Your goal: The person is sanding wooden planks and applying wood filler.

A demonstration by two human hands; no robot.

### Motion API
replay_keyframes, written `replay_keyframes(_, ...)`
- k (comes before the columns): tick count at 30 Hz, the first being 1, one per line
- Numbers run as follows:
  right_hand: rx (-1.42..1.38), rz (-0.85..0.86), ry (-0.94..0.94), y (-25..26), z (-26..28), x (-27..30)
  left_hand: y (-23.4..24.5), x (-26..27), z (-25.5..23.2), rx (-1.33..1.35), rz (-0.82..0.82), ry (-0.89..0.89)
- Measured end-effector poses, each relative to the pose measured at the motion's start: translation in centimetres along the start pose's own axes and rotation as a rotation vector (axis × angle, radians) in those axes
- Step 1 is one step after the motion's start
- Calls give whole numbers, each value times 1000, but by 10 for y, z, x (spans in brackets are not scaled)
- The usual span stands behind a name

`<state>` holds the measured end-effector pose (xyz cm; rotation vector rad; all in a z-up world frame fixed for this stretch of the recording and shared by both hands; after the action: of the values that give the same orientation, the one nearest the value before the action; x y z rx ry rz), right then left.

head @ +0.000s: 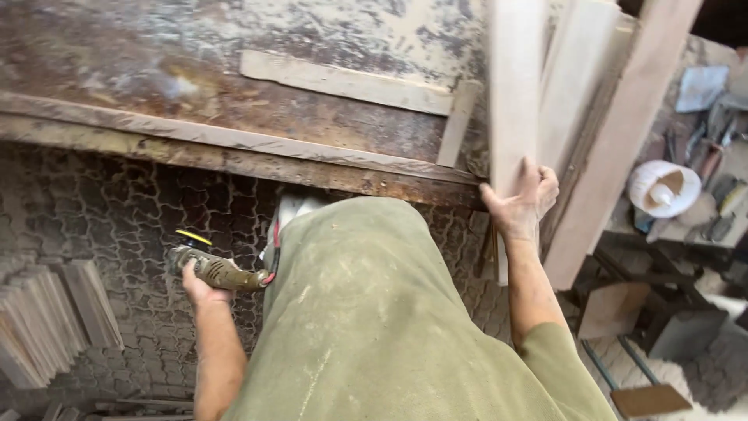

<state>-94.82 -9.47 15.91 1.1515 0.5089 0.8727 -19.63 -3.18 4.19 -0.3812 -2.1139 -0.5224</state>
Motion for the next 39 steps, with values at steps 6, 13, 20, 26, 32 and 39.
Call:
replay_keyframes(6, 98, 391, 615, -142, 138, -4, 35, -25, -3, 96, -43, 75)
replay_keyframes(13, 59, 459, 984, -210, 306, 5, 52, 18, -57, 16, -68, 11)
replay_keyframes(20, -72, 381, 882, -241, 314, 7, 22, 61, -135, -151, -16, -169)
replay_keyframes(26, -21, 376, 834, -229, 276, 14, -6, 8, -181, -398, 245, -324)
replay_keyframes(32, 66, 152, 895, -172, 230, 41, -137, 90, -200, -775, 316, -747)
replay_keyframes(39, 200, 129, 650, -171, 169, 74, -249, 70, -172, -1343, 269, -972)
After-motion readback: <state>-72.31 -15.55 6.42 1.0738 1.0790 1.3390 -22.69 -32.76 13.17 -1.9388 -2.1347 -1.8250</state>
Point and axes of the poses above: each hand's wrist, its own x-axis away from the middle knuckle, its own y-axis out of the back of the hand, z = x × y, the point moved 10 cm from there along -x, towards the middle knuckle, and after that the axes turned 1 degree about -x, right-handed, at the moved point
